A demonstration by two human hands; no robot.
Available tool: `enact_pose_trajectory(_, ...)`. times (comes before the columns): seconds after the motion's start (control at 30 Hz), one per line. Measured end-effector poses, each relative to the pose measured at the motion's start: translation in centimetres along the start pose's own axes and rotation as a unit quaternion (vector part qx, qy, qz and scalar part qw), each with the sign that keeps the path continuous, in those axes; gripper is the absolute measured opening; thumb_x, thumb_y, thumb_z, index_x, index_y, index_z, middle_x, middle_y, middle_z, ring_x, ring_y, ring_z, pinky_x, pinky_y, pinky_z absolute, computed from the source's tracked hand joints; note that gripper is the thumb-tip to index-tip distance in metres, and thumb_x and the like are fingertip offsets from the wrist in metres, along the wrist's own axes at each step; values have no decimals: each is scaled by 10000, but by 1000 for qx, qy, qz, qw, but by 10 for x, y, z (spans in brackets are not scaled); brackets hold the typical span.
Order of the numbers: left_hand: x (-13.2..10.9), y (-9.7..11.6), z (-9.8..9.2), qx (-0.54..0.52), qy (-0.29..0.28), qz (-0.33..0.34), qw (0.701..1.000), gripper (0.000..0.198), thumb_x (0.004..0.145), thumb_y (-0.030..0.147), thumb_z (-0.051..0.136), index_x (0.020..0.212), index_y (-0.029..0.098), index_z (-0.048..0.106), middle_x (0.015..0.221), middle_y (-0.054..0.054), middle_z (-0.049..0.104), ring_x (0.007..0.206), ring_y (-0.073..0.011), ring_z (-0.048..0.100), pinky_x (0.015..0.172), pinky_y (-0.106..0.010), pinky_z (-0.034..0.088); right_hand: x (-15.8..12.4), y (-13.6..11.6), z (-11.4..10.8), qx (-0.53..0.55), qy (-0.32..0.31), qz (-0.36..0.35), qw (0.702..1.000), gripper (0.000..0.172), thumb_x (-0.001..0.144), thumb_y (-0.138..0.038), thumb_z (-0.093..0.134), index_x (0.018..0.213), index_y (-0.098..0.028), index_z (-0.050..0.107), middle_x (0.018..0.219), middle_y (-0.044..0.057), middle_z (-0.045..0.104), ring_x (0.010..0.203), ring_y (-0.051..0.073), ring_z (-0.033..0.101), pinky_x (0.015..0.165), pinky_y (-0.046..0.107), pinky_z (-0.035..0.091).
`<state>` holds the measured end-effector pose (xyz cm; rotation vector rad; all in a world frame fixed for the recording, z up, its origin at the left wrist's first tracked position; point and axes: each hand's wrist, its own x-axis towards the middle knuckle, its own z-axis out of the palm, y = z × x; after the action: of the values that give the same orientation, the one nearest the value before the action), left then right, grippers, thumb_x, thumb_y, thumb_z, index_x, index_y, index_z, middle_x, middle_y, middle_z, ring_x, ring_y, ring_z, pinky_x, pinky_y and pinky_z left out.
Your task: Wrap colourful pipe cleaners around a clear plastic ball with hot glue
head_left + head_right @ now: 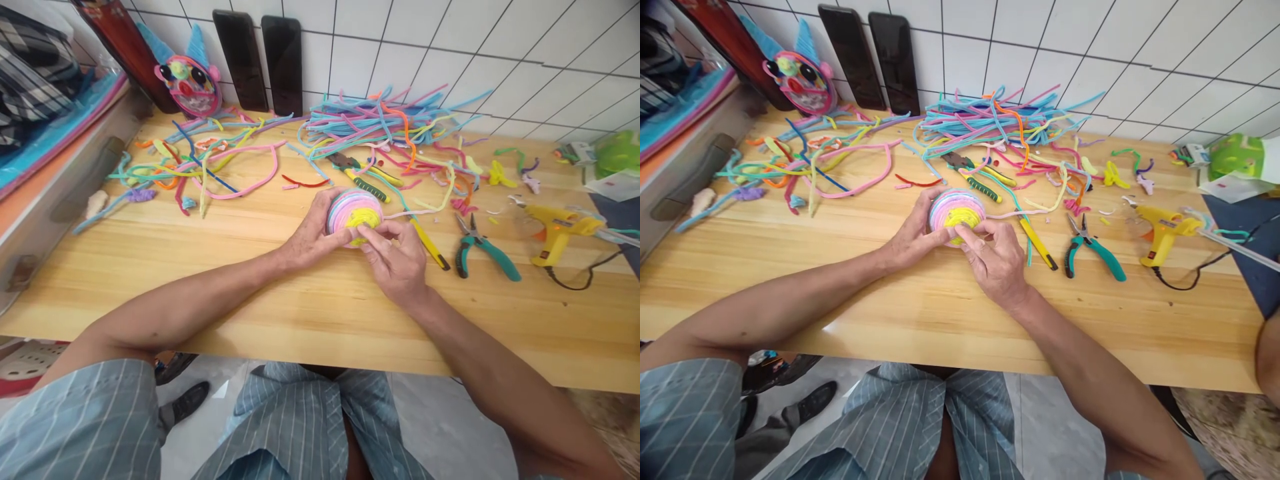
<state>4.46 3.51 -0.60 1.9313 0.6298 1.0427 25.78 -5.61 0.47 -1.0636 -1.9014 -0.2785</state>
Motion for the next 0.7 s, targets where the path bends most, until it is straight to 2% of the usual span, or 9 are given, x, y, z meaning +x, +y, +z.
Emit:
enact_pose_trajectory(0.27, 0, 2, 0, 11, 10, -25, 1000, 795, 967, 681, 762, 1562, 262, 443, 1595, -163, 544, 1519, -358, 558, 1331, -574, 453, 4, -3, -7, 55, -48, 69, 995, 419, 1058, -199, 696, 1439, -349, 786, 1154, 88, 722, 1059, 250, 716, 887, 451, 644)
enact_pose_trajectory(0.5, 1, 6, 0, 3, 5, -41, 999, 828, 944, 692, 792, 1551, 243, 453, 1570, -175, 557, 1491, -351, 582, 1300, -555, 490, 4, -7, -10, 79, -56, 100, 990, 344, 1061, -234, 700, 1369, -324, 826, 1047, 73, 719, 974, 230, 702, 805, 414, 626)
enact_pose_trajectory(0.7, 0, 11, 0, -10, -2, -36, 999, 773, 977, 645, 770, 1551, 237, 452, 1562, -173, 546, 1491, -348, 576, 1300, -555, 487, 6, -7, -13, 156, -58, 132, 977, 302, 1085, -325, 681, 1343, -304, 837, 997, 53, 761, 851, 196, 696, 751, 377, 617)
